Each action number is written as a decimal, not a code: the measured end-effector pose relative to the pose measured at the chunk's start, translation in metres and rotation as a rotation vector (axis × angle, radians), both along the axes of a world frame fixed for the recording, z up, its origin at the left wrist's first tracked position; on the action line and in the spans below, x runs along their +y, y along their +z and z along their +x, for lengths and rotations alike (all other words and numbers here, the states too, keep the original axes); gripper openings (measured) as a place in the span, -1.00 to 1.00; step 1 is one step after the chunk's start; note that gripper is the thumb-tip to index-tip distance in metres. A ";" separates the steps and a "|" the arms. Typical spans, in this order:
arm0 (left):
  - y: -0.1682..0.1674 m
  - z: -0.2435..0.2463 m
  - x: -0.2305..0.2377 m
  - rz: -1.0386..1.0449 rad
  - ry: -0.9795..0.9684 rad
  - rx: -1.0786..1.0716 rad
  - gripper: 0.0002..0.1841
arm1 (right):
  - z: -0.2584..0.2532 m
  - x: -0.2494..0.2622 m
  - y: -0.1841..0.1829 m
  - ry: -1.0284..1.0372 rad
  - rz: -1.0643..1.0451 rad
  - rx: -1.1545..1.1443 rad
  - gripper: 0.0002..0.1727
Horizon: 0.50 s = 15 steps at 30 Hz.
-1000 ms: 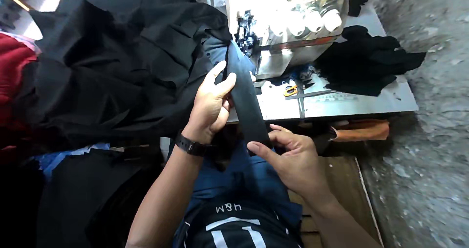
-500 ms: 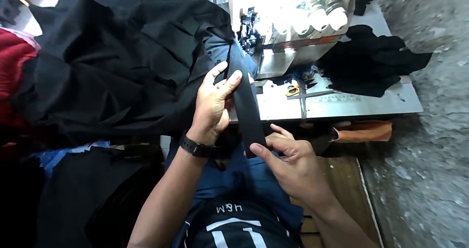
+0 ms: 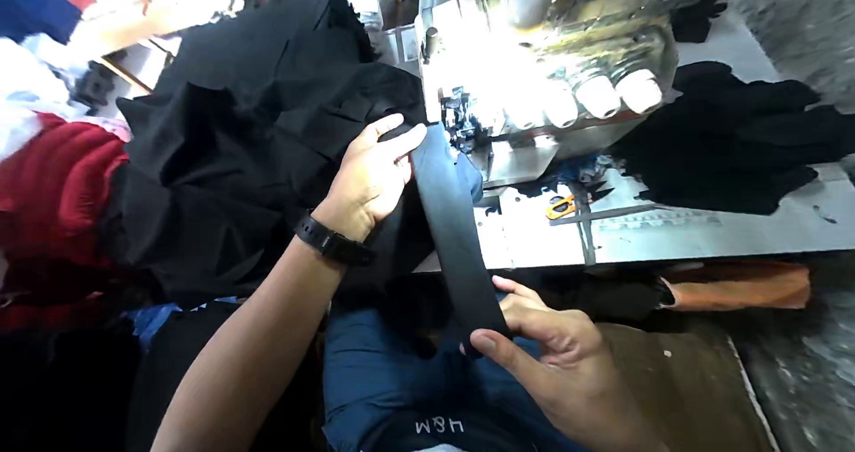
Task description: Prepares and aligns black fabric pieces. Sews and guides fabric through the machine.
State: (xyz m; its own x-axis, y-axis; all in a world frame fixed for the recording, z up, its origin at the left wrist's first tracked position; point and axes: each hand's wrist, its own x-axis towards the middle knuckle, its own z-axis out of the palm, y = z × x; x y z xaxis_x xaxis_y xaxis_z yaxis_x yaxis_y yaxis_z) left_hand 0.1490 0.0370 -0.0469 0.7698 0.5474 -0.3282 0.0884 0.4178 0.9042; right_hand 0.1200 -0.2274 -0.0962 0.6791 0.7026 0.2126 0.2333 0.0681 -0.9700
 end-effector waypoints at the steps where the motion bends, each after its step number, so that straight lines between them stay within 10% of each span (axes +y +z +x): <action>1: -0.002 0.000 0.000 0.008 -0.003 0.008 -0.45 | -0.002 0.000 -0.006 -0.006 0.001 -0.023 -0.69; 15: -0.006 -0.027 -0.025 0.026 -0.045 -0.104 -0.53 | -0.017 -0.010 -0.002 -0.090 -0.109 -0.214 -0.66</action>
State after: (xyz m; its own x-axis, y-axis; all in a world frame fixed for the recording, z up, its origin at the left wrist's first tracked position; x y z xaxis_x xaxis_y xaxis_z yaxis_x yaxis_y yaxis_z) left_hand 0.1216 0.0124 -0.0530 0.8229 0.5192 -0.2309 0.0112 0.3915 0.9201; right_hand 0.1027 -0.2372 -0.0978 0.6877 0.6680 0.2844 0.4344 -0.0646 -0.8984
